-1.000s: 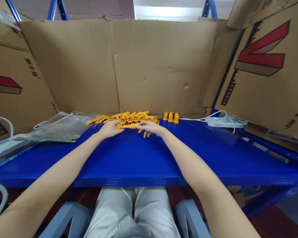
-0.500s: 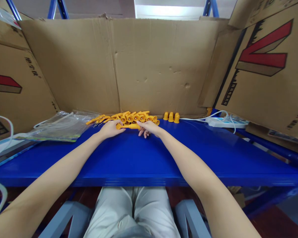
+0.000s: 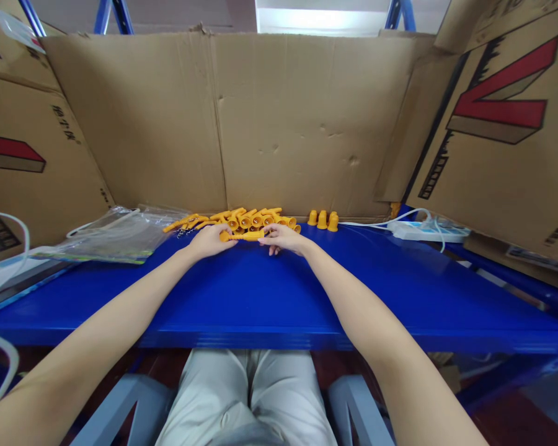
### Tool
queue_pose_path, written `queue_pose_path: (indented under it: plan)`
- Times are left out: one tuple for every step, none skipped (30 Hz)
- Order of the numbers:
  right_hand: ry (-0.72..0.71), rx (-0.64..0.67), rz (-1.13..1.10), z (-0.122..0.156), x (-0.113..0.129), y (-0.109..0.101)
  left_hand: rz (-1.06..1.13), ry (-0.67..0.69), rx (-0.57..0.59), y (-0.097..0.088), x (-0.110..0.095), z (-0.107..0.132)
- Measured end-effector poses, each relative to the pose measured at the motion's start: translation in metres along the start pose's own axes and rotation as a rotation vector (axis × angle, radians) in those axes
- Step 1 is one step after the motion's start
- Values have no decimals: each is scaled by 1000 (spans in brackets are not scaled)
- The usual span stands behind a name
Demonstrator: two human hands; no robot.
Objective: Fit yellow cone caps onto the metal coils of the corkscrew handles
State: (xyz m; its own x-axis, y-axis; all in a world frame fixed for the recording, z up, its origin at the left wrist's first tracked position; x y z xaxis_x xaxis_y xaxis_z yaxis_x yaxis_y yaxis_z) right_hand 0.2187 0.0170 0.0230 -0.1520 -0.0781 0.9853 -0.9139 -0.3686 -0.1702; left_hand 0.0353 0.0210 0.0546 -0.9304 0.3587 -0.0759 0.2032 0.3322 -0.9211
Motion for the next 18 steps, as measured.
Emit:
queue_pose_path:
  plan:
    - [-5,-6,4,0,0,0,-1,-1,3,1,0,0]
    - [0,-4,10,0,0,0,-4,1,5,1,0,0]
    - [10,3,15,-1,-1,1,-9,2,7,2,0,0]
    - [22,14,19,-1,-2,3,-15,2,8,2,0,0]
    - [38,24,23,-2,-4,4,-22,2,10,2,0,0]
    - [56,32,25,-2,-6,6,-28,0,10,2,-1,0]
    - [76,34,26,-3,-8,6,-31,-2,9,2,-1,0]
    - [95,30,27,-3,-10,7,-30,-4,10,2,-1,0]
    - [111,24,27,-4,-12,7,-27,-4,11,2,-1,0]
    - [124,15,28,-4,-13,7,-24,-4,12,2,-1,0]
    - [131,7,29,-5,-14,7,-20,-4,13,2,-1,0]
    - [136,0,32,-5,-14,7,-18,-5,14,2,-1,0]
    - [141,-5,38,-5,-15,7,-15,-5,14,2,-1,0]
    - [146,-9,46,-5,-15,6,-13,-4,12,2,-1,0]
    - [154,-9,55,-5,-15,6,-10,-2,10,2,-1,0]
    - [165,-2,60,-4,-15,6,-9,2,7,2,-2,0]
    - [178,6,60,-3,-15,5,-9,5,6,2,-2,0]
    - [193,11,54,-2,-15,4,-11,8,7,2,-2,0]
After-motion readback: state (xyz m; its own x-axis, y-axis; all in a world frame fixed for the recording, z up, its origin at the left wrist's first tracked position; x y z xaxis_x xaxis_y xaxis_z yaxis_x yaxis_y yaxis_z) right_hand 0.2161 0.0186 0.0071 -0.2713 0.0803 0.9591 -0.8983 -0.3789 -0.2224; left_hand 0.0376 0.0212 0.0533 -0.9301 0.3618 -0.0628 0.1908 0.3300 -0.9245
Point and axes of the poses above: each hand's wrist, its own z-axis away from the middle knuckle, its own y-axis out of the palm, x = y × z, the point moved 8 cm from there along -z, towards the middle knuckle, and after that the axes turned 7 degrees about -z, right-handed, at the moved point
